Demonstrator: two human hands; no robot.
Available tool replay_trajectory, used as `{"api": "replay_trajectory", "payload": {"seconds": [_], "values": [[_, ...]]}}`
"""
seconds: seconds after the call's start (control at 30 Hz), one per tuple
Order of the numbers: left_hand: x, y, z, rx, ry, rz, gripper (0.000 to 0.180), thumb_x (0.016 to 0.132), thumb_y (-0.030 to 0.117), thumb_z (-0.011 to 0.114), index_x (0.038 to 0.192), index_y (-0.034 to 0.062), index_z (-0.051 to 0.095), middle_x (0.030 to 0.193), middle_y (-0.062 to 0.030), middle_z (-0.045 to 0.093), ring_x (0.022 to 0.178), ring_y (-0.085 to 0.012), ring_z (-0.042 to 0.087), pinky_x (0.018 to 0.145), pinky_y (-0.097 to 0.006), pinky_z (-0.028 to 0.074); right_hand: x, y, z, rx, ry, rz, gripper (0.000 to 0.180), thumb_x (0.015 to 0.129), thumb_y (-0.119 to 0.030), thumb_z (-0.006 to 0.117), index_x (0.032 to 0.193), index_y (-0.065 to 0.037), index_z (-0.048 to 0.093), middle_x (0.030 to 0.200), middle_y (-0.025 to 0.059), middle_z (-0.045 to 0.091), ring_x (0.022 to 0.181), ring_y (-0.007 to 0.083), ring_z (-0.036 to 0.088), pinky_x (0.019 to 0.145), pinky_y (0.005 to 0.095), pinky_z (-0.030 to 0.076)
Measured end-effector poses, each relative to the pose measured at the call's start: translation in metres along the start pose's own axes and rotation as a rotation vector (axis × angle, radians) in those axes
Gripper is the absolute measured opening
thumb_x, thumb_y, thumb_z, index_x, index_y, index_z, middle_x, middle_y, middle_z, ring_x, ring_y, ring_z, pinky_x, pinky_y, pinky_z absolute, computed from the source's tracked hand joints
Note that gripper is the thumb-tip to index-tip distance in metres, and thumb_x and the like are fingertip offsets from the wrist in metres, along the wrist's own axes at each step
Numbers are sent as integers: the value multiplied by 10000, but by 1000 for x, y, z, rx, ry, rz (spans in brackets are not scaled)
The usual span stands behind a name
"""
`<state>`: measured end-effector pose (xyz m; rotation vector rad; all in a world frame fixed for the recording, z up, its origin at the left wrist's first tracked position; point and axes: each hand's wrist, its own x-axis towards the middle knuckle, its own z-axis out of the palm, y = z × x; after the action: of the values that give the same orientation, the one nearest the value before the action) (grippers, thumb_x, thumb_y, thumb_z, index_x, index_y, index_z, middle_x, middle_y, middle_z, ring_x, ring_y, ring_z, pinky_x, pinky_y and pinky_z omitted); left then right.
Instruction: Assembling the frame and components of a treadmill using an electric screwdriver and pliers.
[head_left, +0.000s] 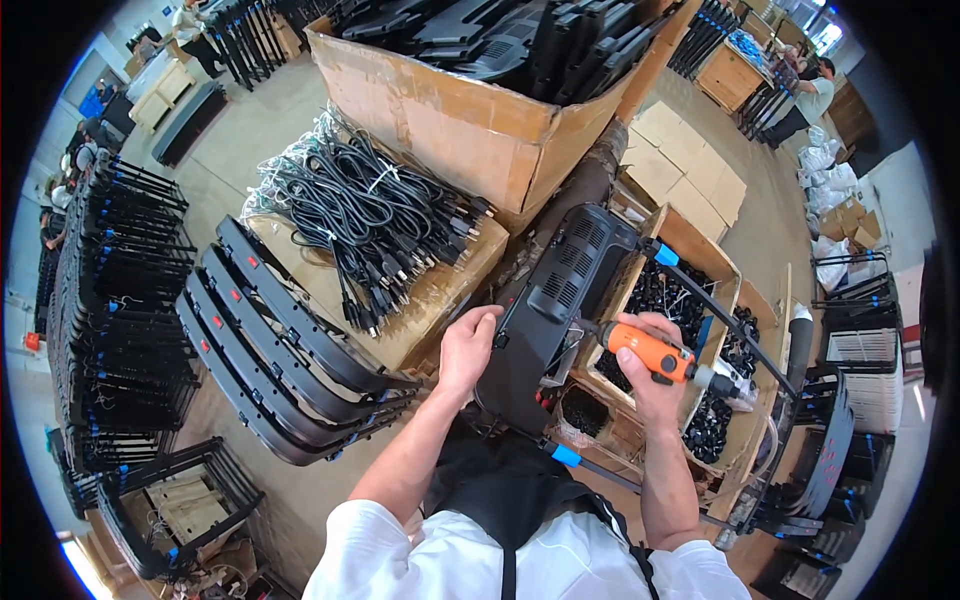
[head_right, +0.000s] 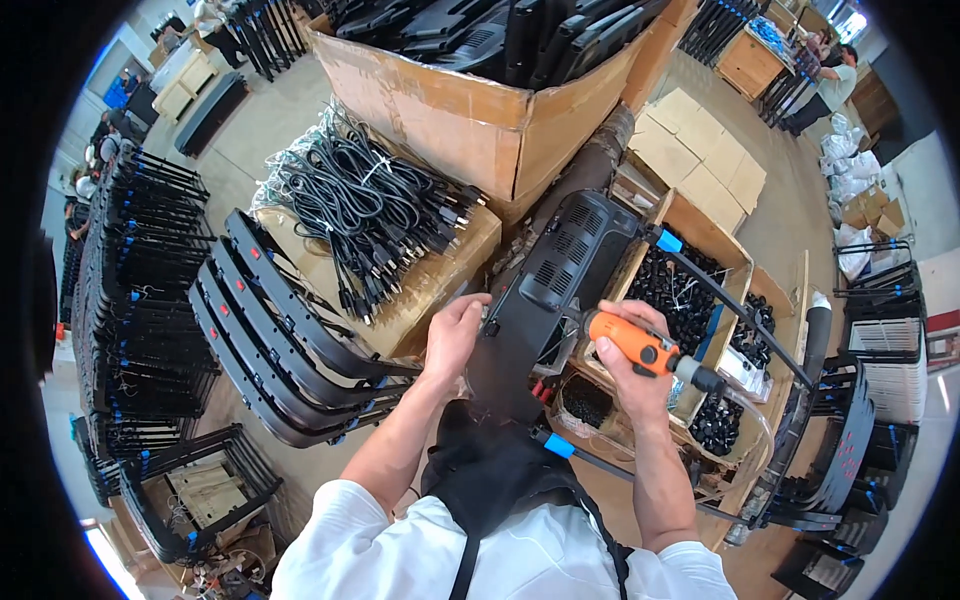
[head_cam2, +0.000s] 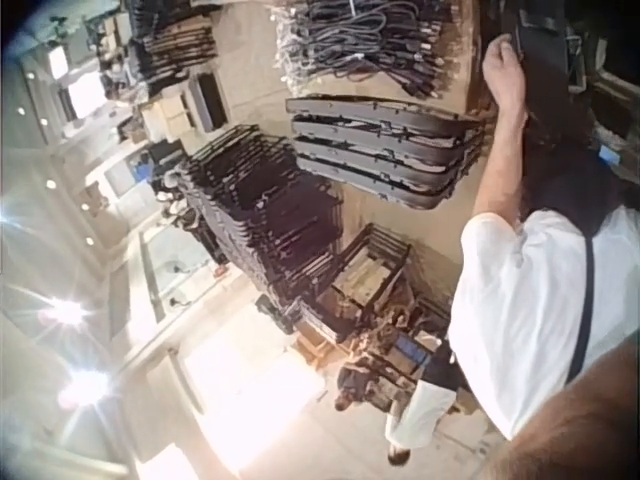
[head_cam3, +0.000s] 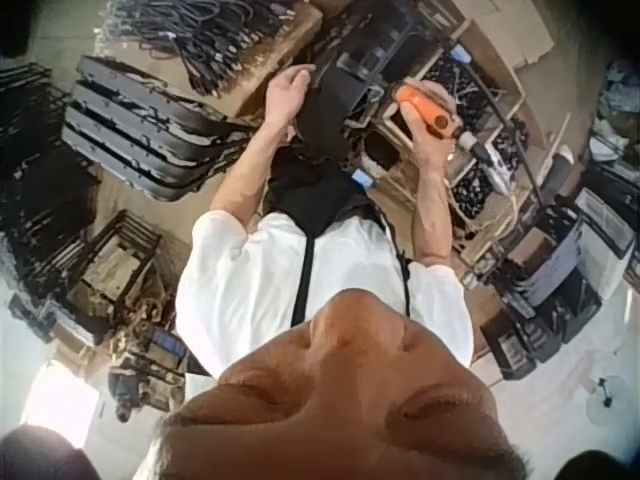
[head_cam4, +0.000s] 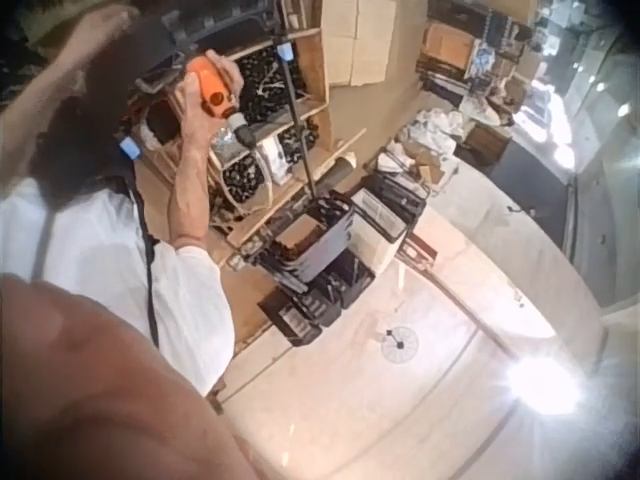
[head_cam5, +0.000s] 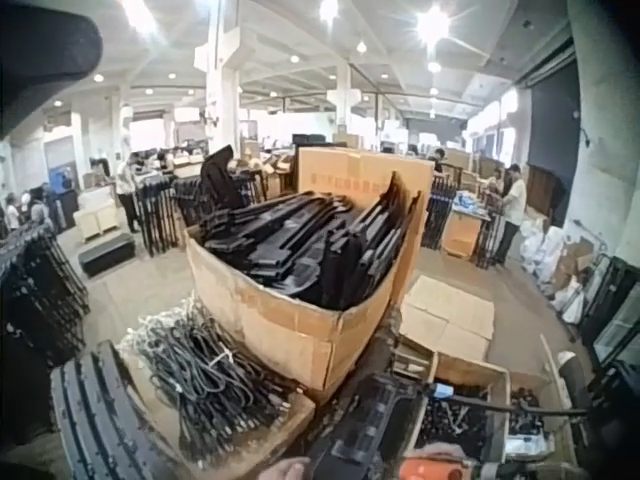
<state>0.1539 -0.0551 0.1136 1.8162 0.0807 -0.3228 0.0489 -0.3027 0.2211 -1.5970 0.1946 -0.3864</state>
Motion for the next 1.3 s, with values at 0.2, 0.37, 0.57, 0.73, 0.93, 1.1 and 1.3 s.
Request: {"api": "replay_trajectory", "payload": {"seconds": [0.2, 0.37, 0.57, 0.73, 0.93, 1.1, 1.3], "values": [[31, 1, 7, 261, -44, -10, 358, 1035, 410, 610, 1280, 192, 754, 1024, -138, 783, 1022, -314, 745, 910, -439, 556, 48, 17, 37, -80, -101, 61, 525, 891, -36, 792, 1358, -30, 552, 1311, 142, 697, 1227, 210, 657, 1096, 383, 518], [30, -3, 3, 271, -110, -95, 359, 1040, 391, 622, 1270, 147, 750, 993, -134, 784, 974, -286, 749, 889, -409, 560, 73, 29, 57, -169, -161, 80, 487, 910, -42, 784, 1346, -38, 568, 1309, 112, 691, 1241, 194, 645, 1098, 360, 513], [14, -30, -12, -16, 9, -76, 326, 1059, 305, 614, 1244, 61, 727, 953, -132, 761, 881, -204, 718, 831, -359, 556, 90, 40, 70, -218, -219, 146, 482, 910, -52, 792, 1347, -50, 588, 1291, 92, 684, 1224, 185, 646, 1091, 351, 515], [-10, -37, -23, 96, -40, -98, 340, 1021, 341, 666, 1254, 103, 734, 879, -137, 750, 832, -275, 742, 775, -405, 567, 96, 49, 78, -265, -258, 147, 487, 905, -48, 799, 1345, -48, 592, 1277, 93, 685, 1205, 183, 651, 1072, 345, 524], [-35, -50, -31, 391, -163, 55, 524, 976, 409, 714, 1400, 107, 660, 1058, -188, 765, 990, -360, 742, 869, -472, 574, 104, 39, 89, -338, -322, 141, 461, 895, -49, 793, 1320, -51, 616, 1272, 74, 697, 1168, 167, 654, 1056, 336, 517], [-36, -59, -30, 421, -157, 106, 536, 978, 401, 711, 1416, 98, 648, 1117, -207, 755, 1033, -390, 728, 884, -481, 575, 109, 39, 89, -453, -401, 127, 371, 883, -41, 791, 1235, -65, 679, 1236, 54, 706, 1108, 157, 665, 998, 328, 535], [-36, -58, -31, 372, -158, 109, 529, 977, 384, 717, 1421, 104, 649, 1125, -209, 752, 1040, -387, 725, 884, -483, 577, 108, 43, 86, -423, -414, 106, 351, 887, -54, 789, 1220, -62, 679, 1246, 56, 705, 1114, 161, 659, 999, 336, 533]]}}
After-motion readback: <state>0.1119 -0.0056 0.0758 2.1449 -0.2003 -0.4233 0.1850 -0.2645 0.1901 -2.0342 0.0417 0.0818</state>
